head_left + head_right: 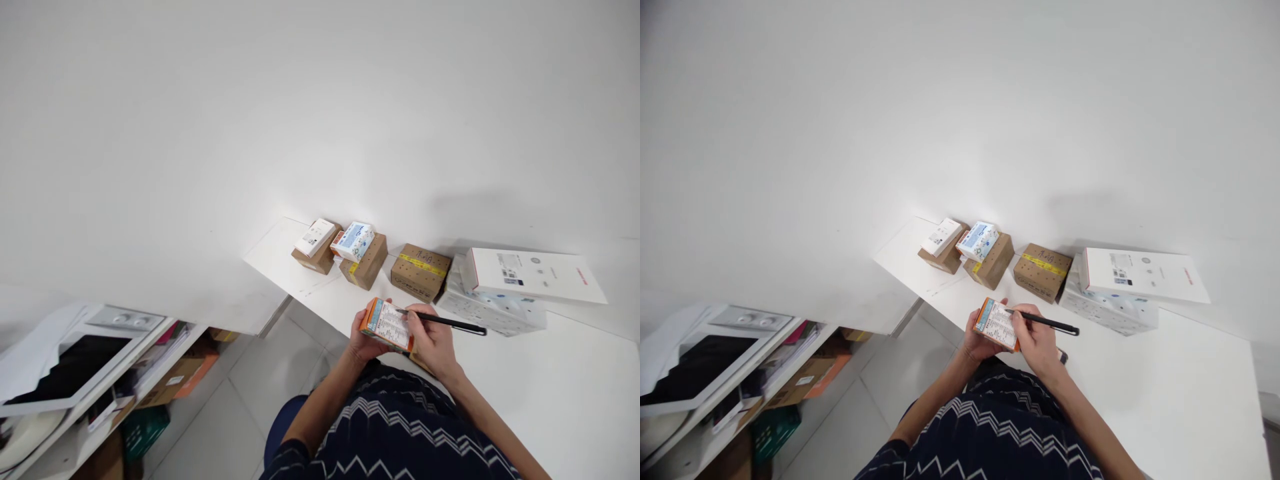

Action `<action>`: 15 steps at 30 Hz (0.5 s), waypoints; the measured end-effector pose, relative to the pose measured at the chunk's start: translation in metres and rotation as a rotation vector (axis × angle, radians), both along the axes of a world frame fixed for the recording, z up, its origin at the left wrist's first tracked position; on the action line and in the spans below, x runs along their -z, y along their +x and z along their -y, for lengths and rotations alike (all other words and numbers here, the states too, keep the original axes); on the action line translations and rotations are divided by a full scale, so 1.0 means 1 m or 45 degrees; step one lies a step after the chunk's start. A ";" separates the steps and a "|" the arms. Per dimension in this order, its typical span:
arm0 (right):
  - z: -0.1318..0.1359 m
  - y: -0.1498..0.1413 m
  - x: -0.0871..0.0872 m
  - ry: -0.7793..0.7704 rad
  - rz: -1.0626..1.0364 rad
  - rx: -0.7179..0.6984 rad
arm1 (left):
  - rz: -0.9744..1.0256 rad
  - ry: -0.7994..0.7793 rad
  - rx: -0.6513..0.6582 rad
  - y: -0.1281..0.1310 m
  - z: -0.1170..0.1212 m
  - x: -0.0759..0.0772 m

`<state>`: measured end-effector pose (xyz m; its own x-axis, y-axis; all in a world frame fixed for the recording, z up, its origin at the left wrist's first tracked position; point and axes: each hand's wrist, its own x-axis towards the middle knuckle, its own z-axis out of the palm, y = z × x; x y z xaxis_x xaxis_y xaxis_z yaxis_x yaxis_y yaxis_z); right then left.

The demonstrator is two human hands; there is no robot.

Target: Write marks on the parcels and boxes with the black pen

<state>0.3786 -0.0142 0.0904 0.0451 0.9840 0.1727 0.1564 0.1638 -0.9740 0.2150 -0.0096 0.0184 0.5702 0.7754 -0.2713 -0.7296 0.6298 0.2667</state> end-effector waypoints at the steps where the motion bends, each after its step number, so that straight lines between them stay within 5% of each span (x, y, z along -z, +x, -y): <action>1: -0.001 0.001 0.003 -0.023 -0.072 0.043 | 0.005 0.009 0.008 -0.001 -0.001 0.001; 4: -0.010 0.012 0.022 -0.139 -0.121 0.132 | -0.001 0.011 -0.008 -0.006 -0.003 0.003; 6: -0.019 0.026 0.044 -0.280 0.220 0.081 | -0.015 -0.004 -0.041 -0.012 -0.004 0.006; 8: -0.026 0.042 0.071 -0.497 0.872 -0.119 | -0.024 -0.028 -0.073 -0.019 -0.004 0.010; 15: -0.030 0.081 0.149 -0.833 1.404 -0.323 | -0.032 -0.100 -0.159 -0.035 -0.004 0.026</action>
<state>0.4598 0.0157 -0.0589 -0.0099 0.8593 -0.5113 0.9534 -0.1462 -0.2640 0.1803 -0.0052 -0.0080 0.4625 0.8160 -0.3468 -0.7973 0.5539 0.2398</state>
